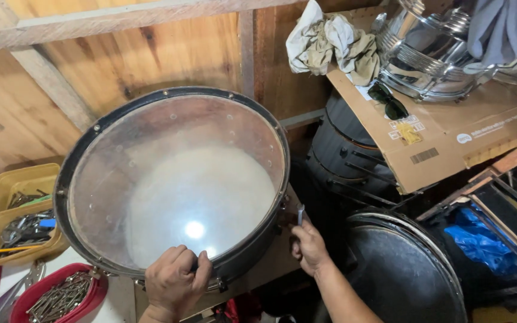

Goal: Tightening the tension rods on a drum using a small wrench

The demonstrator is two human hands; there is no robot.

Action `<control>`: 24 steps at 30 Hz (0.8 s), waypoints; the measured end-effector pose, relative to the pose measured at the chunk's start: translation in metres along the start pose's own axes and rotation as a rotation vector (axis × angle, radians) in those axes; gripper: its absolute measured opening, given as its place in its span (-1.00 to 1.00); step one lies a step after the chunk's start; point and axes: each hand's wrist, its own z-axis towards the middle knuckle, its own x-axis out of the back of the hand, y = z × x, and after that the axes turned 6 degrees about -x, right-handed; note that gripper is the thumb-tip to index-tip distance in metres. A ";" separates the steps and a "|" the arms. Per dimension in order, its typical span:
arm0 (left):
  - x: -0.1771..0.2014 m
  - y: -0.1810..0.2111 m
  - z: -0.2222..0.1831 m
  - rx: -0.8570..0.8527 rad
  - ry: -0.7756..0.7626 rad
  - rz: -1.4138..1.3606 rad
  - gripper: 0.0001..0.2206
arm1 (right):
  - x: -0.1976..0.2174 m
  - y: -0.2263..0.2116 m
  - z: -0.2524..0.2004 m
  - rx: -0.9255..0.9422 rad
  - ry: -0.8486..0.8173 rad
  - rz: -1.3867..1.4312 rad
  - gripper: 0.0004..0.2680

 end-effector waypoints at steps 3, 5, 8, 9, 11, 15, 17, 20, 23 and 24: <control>0.001 0.002 0.002 -0.010 0.011 -0.009 -0.59 | 0.021 0.042 0.000 -0.052 0.043 -0.079 -0.89; 0.004 0.002 0.002 -0.008 0.000 -0.033 -0.58 | 0.040 0.073 -0.004 -0.100 0.076 -0.103 -0.87; 0.005 0.000 0.002 -0.018 -0.005 -0.061 -0.57 | 0.059 0.097 -0.016 -0.198 0.146 -0.058 -0.85; 0.006 0.000 0.003 -0.028 -0.002 -0.064 -0.56 | 0.064 0.101 -0.022 -0.250 0.181 0.013 -0.83; 0.000 -0.007 -0.006 -0.036 -0.060 -0.027 -0.56 | 0.070 0.098 -0.027 -0.308 0.223 0.083 -0.84; -0.010 -0.016 -0.017 -0.013 -0.339 0.080 -0.42 | 0.073 0.093 -0.023 -0.319 0.231 0.157 -0.81; -0.013 -0.016 -0.015 -0.019 -0.369 0.079 -0.43 | 0.063 0.086 -0.019 -0.278 0.240 0.143 -0.77; -0.020 -0.021 -0.014 -0.032 -0.389 0.067 -0.45 | 0.032 0.069 -0.020 -0.240 0.290 0.129 -0.80; -0.022 -0.022 -0.015 -0.054 -0.300 0.068 -0.44 | 0.006 0.059 -0.011 -0.206 0.374 0.099 -0.87; -0.021 -0.021 -0.015 -0.063 -0.230 0.083 -0.42 | -0.001 0.057 -0.006 -0.180 0.414 0.064 -0.89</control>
